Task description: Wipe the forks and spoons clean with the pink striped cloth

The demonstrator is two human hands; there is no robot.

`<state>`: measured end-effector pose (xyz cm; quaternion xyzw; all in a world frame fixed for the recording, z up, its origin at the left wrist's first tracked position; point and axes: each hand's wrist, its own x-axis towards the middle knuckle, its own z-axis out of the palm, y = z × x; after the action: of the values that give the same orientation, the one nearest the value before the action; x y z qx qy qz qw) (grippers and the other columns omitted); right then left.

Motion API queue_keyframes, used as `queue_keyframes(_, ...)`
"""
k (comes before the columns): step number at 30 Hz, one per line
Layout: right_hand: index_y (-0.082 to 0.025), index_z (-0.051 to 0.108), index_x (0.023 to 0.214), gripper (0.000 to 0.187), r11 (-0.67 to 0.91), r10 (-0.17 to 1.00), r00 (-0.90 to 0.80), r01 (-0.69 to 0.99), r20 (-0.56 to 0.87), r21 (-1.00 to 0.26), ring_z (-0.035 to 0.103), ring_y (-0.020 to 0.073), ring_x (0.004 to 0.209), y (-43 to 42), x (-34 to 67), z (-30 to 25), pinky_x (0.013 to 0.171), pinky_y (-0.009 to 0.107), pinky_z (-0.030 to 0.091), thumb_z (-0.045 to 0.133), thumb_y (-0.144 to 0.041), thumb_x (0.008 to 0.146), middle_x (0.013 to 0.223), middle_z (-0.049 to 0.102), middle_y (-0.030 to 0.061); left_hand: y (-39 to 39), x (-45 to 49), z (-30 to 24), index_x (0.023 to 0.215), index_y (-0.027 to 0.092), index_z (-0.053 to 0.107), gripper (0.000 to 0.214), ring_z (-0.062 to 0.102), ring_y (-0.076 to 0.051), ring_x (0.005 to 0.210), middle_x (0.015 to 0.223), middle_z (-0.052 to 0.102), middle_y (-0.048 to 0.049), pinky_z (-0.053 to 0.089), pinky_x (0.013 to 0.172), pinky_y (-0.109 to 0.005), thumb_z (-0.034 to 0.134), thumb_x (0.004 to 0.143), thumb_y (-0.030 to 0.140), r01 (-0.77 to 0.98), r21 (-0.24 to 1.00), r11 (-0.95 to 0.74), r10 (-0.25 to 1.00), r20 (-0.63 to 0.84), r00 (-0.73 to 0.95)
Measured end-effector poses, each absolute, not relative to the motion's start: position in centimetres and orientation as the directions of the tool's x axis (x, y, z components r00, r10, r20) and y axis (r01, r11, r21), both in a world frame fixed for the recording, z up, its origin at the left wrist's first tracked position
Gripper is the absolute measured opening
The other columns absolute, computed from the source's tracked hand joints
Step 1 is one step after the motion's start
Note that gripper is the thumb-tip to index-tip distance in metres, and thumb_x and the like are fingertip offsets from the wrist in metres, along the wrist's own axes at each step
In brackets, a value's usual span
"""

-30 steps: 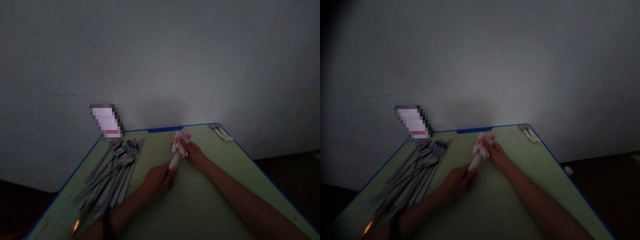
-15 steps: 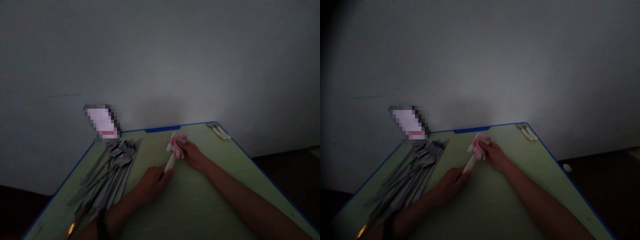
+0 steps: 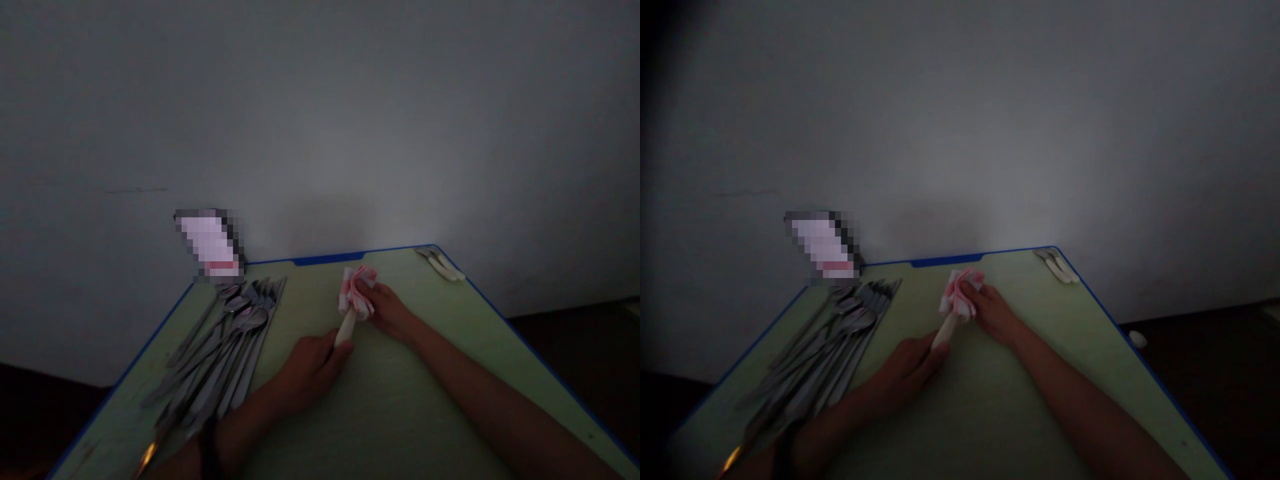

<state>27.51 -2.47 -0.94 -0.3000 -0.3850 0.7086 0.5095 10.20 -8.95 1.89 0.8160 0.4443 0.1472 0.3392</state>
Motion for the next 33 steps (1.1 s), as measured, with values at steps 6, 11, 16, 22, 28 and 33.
queue_keyframes(6,-0.015,0.065,0.078,0.024,-0.261,0.938,-0.337,-0.524,-0.084,-0.811,0.056,0.0111,0.063,-2.0,27.8,-1.4,0.062,0.024,0.043,0.071,-0.034,0.065,0.071,0.065,0.002,-8.7,10.2,2.1,0.078,0.017,0.05,0.035,0.048,-0.012,0.056,0.062,0.053,0.0014,0.035,0.053,-0.022,0.03,0.089,0.045,0.585,0.758,-0.289,0.856,-0.07,0.512)
queue_keyframes(11,-0.016,0.065,0.085,0.024,-0.23,0.948,-0.315,-0.588,-0.042,-0.775,0.056,0.011,0.063,-1.6,28.0,-1.8,0.06,0.024,0.046,0.072,-0.025,0.064,0.08,0.065,0.0026,-8.5,10.3,1.4,0.099,0.017,0.047,0.034,0.042,-0.009,0.052,0.067,0.049,0.0033,0.035,0.049,-0.02,0.027,0.091,0.043,0.351,0.924,-0.149,0.923,0.002,0.385)
queue_keyframes(16,-0.016,0.066,0.085,0.025,-0.189,0.948,-0.319,-0.593,0.013,-0.783,0.057,0.0116,0.069,-2.0,27.8,-1.0,0.061,0.022,0.046,0.07,-0.013,0.061,0.084,0.065,0.0026,-8.0,10.5,1.0,0.118,0.021,0.035,0.037,0.039,-0.007,0.049,0.073,0.046,0.0041,0.032,0.043,-0.017,0.034,0.089,0.044,0.123,0.989,-0.086,0.978,0.06,0.202)
queue_keyframes(22,-0.016,0.067,0.083,0.02,-0.168,0.95,-0.31,-0.575,0.023,-0.801,0.056,0.0101,0.069,-2.2,27.7,-0.7,0.062,0.021,0.046,0.069,-0.014,0.064,0.082,0.064,0.0016,-8.1,10.2,0.9,0.113,0.021,0.041,0.033,0.04,-0.008,0.052,0.066,0.042,0.0054,0.033,0.047,-0.017,0.036,0.089,0.043,0.146,0.983,-0.107,0.976,0.077,0.202)
queue_keyframes(28,-0.017,0.064,0.084,0.024,-0.158,0.951,-0.307,-0.528,0.015,-0.834,0.056,0.0101,0.065,-2.2,27.7,-1.2,0.059,0.023,0.045,0.072,-0.026,0.064,0.077,0.063,0.0003,-8.9,9.9,1.4,0.116,0.02,0.046,0.032,0.042,-0.009,0.055,0.062,0.045,0.005,0.033,0.052,-0.02,0.035,0.091,0.037,0.447,0.838,-0.314,0.9,0.114,0.42)
queue_keyframes(33,-0.016,0.063,0.084,0.029,-0.132,0.96,-0.279,-0.465,0.004,-0.876,0.054,0.0093,0.058,-2.3,27.6,-1.3,0.054,0.023,0.042,0.073,-0.031,0.062,0.071,0.061,-0.0005,-9.0,9.9,1.6,0.102,0.019,0.053,0.027,0.051,-0.012,0.066,0.076,0.056,0.0012,0.037,0.062,-0.022,0.031,0.091,0.03,0.505,0.758,-0.413,0.832,0.089,0.548)
